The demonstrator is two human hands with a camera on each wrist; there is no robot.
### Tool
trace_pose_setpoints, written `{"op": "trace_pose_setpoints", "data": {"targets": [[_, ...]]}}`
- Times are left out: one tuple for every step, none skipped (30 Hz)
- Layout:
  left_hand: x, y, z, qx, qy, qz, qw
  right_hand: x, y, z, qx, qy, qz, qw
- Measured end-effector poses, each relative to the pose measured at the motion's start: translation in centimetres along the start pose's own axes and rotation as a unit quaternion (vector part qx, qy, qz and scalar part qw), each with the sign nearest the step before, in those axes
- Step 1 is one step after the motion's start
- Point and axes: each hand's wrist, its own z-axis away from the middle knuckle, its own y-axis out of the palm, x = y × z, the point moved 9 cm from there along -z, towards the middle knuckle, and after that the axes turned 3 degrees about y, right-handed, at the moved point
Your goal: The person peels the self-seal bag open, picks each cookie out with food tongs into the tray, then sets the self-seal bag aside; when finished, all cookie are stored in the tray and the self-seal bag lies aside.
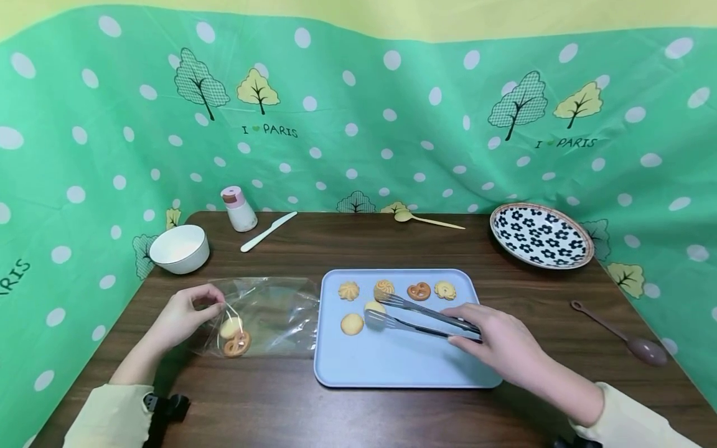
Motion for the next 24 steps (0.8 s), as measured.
{"op": "trace_pose_setpoints", "data": {"targets": [[0.0,0.0,0.0,-0.002,0.002,0.0,1.0,-0.3,0.1,0.3,0.002,0.005,0.0,1.0],[0.0,0.0,0.0,-0.004,0.003,0.002,1.0,-0.6,0.2,0.6,0.004,0.009,0.0,1.0],[-0.1,0.0,0.0,-0.005,0.006,0.002,1.0,-0.9,0.4,0.8,0.005,0.013,0.001,1.0],[-0.1,0.0,0.0,-0.006,0.008,0.002,0.9999,-1.1,0.5,0.9,0.006,0.016,0.002,1.0],[-0.1,-0.1,0.0,-0.008,0.01,0.001,0.9999,-1.2,0.6,1.1,0.008,0.018,0.005,1.0],[-0.1,-0.1,0.0,-0.009,0.01,0.0,0.9999,-1.4,0.8,1.2,0.01,0.021,0.007,1.0],[-0.1,-0.1,0.0,-0.01,0.01,0.0,0.9999,-1.5,0.8,1.2,0.011,0.021,0.009,1.0],[-0.1,0.0,0.0,-0.01,0.009,-0.001,0.9999,-1.5,0.9,1.3,0.012,0.021,0.011,1.0],[-0.1,0.0,0.0,-0.01,0.008,-0.001,0.9999,-1.6,1.0,1.3,0.012,0.019,0.012,1.0],[0.0,0.0,0.0,-0.01,0.007,-0.002,0.9999,-1.6,1.0,1.2,0.012,0.017,0.014,1.0],[0.0,0.0,0.0,-0.009,0.005,-0.003,0.9999,-1.6,1.0,1.2,0.013,0.016,0.014,1.0],[0.0,0.0,0.0,-0.009,0.004,-0.003,1.0,-1.5,1.0,1.1,0.015,0.015,0.013,1.0],[0.0,0.1,0.0,-0.008,0.003,-0.005,1.0,-1.4,1.0,0.9,0.017,0.014,0.009,1.0],[0.0,0.1,0.0,-0.007,0.001,-0.005,1.0,-1.3,1.0,0.8,0.018,0.013,0.005,1.0],[0.0,0.1,0.0,-0.006,0.0,-0.006,1.0,-1.2,0.9,0.5,0.02,0.013,0.001,1.0],[0.0,0.1,0.0,-0.006,0.0,-0.008,1.0,-0.9,0.9,0.3,0.021,0.012,-0.004,1.0],[0.0,0.1,0.0,-0.006,-0.001,-0.009,0.9999,-0.6,0.9,0.0,0.021,0.008,-0.011,1.0],[0.0,0.0,0.0,-0.006,-0.001,-0.009,0.9999,-0.2,0.9,-0.3,0.021,0.004,-0.017,1.0],[0.0,0.0,0.0,-0.007,0.0,-0.01,0.9999,0.3,0.9,-0.7,0.021,-0.001,-0.023,1.0],[0.1,0.0,0.0,-0.007,0.001,-0.009,0.9999,0.8,1.0,-1.1,0.02,-0.007,-0.026,0.999],[0.1,0.0,0.0,-0.008,0.002,-0.009,0.9999,1.3,1.1,-1.5,0.019,-0.014,-0.03,0.999],[0.1,0.0,0.0,-0.009,0.002,-0.009,0.9999,1.9,1.3,-2.0,0.019,-0.023,-0.035,0.999],[0.1,-0.1,0.1,-0.009,0.003,-0.008,0.9999,2.5,1.5,-2.4,0.019,-0.03,-0.038,0.999],[0.1,-0.1,0.1,-0.009,0.003,-0.008,0.9999,3.1,1.9,-2.9,0.019,-0.035,-0.039,0.998]]}}
